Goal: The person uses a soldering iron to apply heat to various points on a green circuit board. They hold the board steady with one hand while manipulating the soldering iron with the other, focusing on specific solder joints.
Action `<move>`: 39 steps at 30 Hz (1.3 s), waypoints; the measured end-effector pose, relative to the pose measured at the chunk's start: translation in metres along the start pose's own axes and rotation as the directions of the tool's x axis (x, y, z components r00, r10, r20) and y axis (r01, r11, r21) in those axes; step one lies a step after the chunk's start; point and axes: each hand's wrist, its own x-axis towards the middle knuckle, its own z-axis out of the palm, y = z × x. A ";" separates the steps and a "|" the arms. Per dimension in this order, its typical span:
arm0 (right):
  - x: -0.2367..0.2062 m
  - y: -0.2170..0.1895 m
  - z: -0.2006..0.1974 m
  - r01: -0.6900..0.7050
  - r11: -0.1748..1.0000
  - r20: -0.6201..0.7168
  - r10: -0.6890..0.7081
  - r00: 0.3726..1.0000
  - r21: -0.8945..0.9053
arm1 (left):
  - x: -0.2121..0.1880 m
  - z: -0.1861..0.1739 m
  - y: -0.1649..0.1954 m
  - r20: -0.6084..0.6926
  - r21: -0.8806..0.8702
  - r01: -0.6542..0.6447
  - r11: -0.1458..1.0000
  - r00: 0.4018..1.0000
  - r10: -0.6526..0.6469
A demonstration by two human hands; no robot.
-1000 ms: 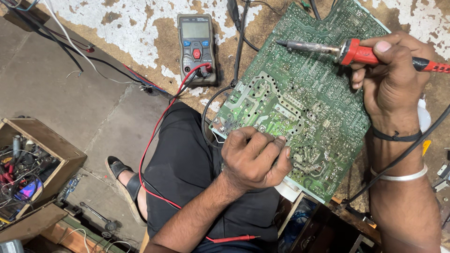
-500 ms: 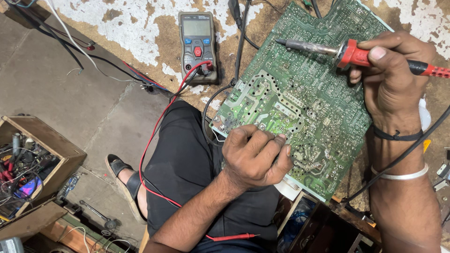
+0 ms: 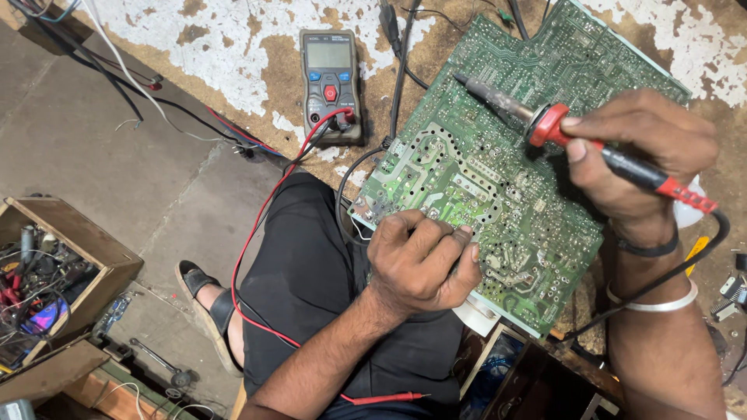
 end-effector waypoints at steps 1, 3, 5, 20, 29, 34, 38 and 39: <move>0.001 -0.002 0.000 0.001 1.000 0.009 -0.001 1.000 -0.009 | 0.000 0.000 0.000 0.003 0.000 -0.005 1.000 1.000 0.005; 0.002 -0.004 -0.001 0.000 1.000 0.010 0.000 1.000 0.015 | 0.001 -0.001 -0.001 0.013 -0.002 -0.014 1.000 1.000 0.014; 0.002 -0.004 -0.004 -0.011 0.999 0.006 0.011 1.000 0.037 | 0.000 -0.001 0.000 0.006 -0.001 -0.011 1.000 1.000 0.011; 0.007 -0.010 -0.007 -0.007 1.000 0.053 0.007 0.999 -0.009 | -0.002 0.002 -0.002 0.004 0.004 -0.023 1.000 1.000 0.023; 0.004 -0.003 -0.002 -0.068 0.998 -0.036 0.068 0.997 0.004 | -0.002 0.003 -0.001 -0.002 0.003 -0.025 1.000 1.000 0.025; 0.001 0.000 0.012 -0.241 0.918 -0.109 0.287 0.952 0.315 | -0.002 0.004 -0.001 -0.010 -0.002 -0.025 1.000 1.000 0.025; 0.001 0.001 0.013 -0.314 0.821 -0.099 0.405 0.909 0.477 | -0.003 0.003 -0.002 -0.003 0.004 -0.027 1.000 1.000 0.027; 0.002 0.002 0.012 -0.332 0.807 -0.083 0.422 0.903 0.489 | -0.003 0.003 -0.002 -0.002 0.005 -0.028 1.000 1.000 0.028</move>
